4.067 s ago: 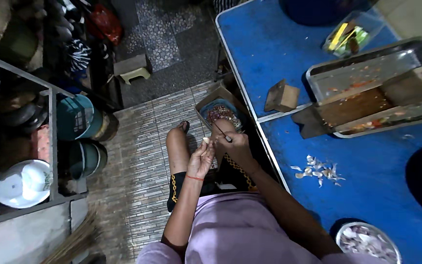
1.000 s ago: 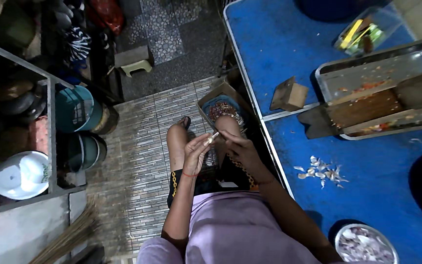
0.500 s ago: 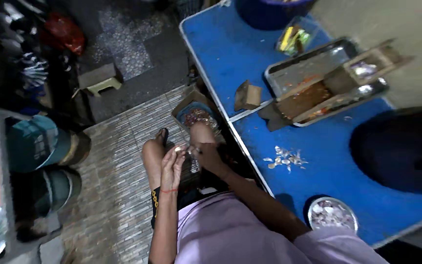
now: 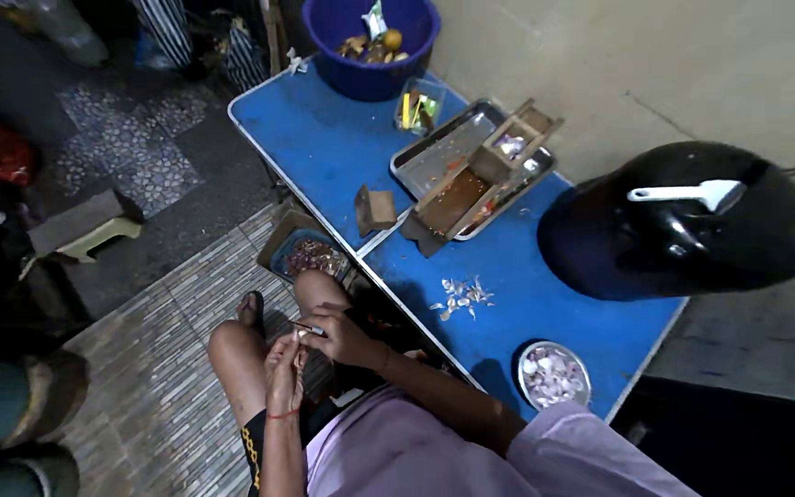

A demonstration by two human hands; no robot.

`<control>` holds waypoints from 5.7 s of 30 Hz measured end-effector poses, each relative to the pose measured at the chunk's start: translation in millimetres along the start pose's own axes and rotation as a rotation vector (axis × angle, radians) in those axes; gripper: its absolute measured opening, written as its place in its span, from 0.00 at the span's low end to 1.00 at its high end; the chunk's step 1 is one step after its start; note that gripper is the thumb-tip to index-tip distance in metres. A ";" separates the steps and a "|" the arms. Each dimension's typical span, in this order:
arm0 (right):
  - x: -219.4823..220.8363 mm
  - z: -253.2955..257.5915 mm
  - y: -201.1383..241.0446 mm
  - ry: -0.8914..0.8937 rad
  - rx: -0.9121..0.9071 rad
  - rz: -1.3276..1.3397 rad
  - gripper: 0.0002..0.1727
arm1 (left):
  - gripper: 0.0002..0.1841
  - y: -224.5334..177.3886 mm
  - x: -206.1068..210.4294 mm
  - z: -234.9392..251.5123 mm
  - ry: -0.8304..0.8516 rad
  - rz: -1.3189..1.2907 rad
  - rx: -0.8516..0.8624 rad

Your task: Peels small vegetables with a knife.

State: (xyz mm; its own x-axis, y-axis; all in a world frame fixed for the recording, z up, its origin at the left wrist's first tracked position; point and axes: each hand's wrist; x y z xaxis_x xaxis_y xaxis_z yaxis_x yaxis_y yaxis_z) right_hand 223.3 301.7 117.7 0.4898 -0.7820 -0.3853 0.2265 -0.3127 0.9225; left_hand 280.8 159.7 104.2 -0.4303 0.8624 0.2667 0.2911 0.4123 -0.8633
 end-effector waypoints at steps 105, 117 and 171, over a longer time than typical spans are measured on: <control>-1.7 -15.1 34.3 -0.190 0.080 0.273 0.20 | 0.17 -42.0 -23.5 -25.6 0.241 -0.458 -0.066; 17.3 -32.7 39.4 -0.136 -0.174 -0.245 0.17 | 0.18 -42.9 -16.9 -27.0 0.112 -0.583 0.074; 0.7 -22.4 40.9 0.089 0.286 0.465 0.23 | 0.10 -25.9 -10.8 -25.8 -0.031 -0.092 0.308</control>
State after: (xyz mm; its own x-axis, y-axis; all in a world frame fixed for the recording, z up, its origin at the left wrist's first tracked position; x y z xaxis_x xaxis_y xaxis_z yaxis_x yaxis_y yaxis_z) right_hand 251.8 300.5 154.6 0.5555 -0.8281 0.0747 -0.2621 -0.0892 0.9609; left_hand 299.9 147.3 134.8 -0.4704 0.8141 0.3405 -0.0205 0.3757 -0.9265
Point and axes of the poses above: each hand's wrist, its own z-axis towards the middle knuckle, its own x-axis out of the palm, y = z × x, and after that the axes turned 3 degrees about x, right-handed
